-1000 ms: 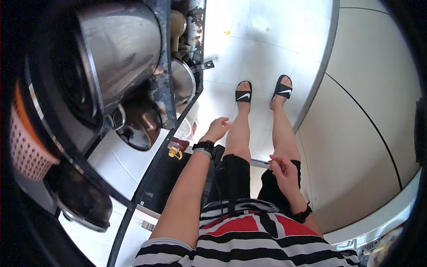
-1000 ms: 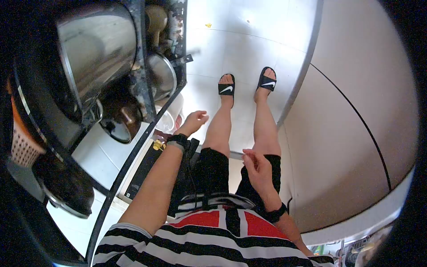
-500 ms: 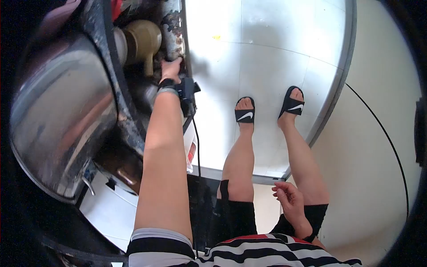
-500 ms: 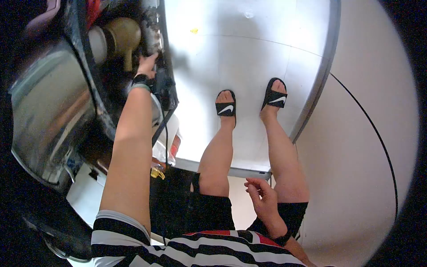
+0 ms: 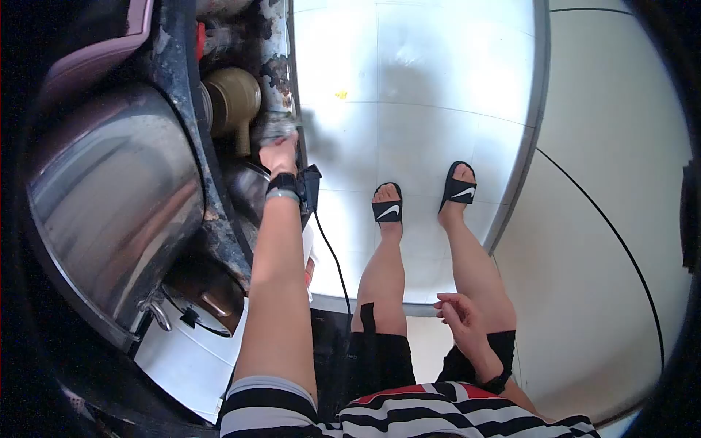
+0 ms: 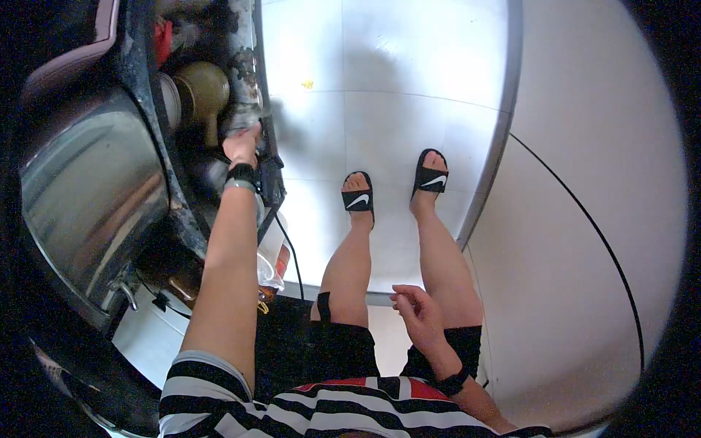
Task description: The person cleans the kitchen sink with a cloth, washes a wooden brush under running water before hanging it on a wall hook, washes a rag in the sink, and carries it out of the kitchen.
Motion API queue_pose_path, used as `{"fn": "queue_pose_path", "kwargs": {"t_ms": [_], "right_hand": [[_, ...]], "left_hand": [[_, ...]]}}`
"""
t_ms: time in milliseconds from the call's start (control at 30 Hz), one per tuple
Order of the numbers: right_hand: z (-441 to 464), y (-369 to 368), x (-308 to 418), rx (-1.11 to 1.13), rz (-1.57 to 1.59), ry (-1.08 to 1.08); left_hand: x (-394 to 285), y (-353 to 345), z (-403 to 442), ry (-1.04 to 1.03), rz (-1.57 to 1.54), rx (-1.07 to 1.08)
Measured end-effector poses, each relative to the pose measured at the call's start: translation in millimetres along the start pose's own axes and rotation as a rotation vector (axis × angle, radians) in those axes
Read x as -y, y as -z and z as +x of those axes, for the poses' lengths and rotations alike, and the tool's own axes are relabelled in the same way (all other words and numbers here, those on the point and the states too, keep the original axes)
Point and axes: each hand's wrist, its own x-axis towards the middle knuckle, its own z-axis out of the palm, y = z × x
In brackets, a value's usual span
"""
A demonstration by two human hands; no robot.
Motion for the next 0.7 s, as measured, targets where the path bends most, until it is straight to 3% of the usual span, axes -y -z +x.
{"fn": "queue_pose_path", "kwargs": {"t_ms": [33,100,167,267,367,433,500,567,600,633,700], "right_hand": [[-3.9,-1.3,6.0,0.007,0.009,0.012],[-17.3,-4.3,1.7,0.005,0.008,0.086],[-32.5,-2.1,22.8,0.022,-0.007,0.144],[-62.9,4.0,48.6,-0.017,0.013,0.29],[-102.5,15.3,83.1,-0.152,-0.085,0.311],[-128.3,25.6,104.6,-0.489,-0.403,0.602],[-161.7,36.1,118.5,-0.532,-0.514,0.656],[-182.7,49.8,98.3,-0.59,-0.616,0.699],[-196.9,55.9,96.2,-0.36,-0.335,0.773],[-216.8,62.1,94.1,-0.372,-0.336,0.788],[-264.0,65.3,94.6,-0.084,0.113,0.506]], "left_hand": [[-7.6,5.5,-16.4,0.094,-0.283,0.168],[-19.8,15.4,-48.1,0.069,-0.526,0.248],[-47.3,40.5,-92.3,0.167,-0.521,0.323],[-69.3,79.6,-167.0,0.026,-0.431,0.569],[-114.3,148.5,-262.8,-0.205,-0.193,0.92],[-129.3,187.7,-317.0,-0.236,-0.295,1.2],[-145.6,223.4,-368.2,-0.213,-0.235,1.46],[-169.0,254.7,-411.8,-0.312,-0.25,1.546],[-180.7,270.3,-433.6,-0.362,-0.261,1.587],[-192.8,282.2,-450.4,-0.306,-0.294,1.647],[-204.8,301.0,-474.9,-0.369,-0.354,1.713]]}}
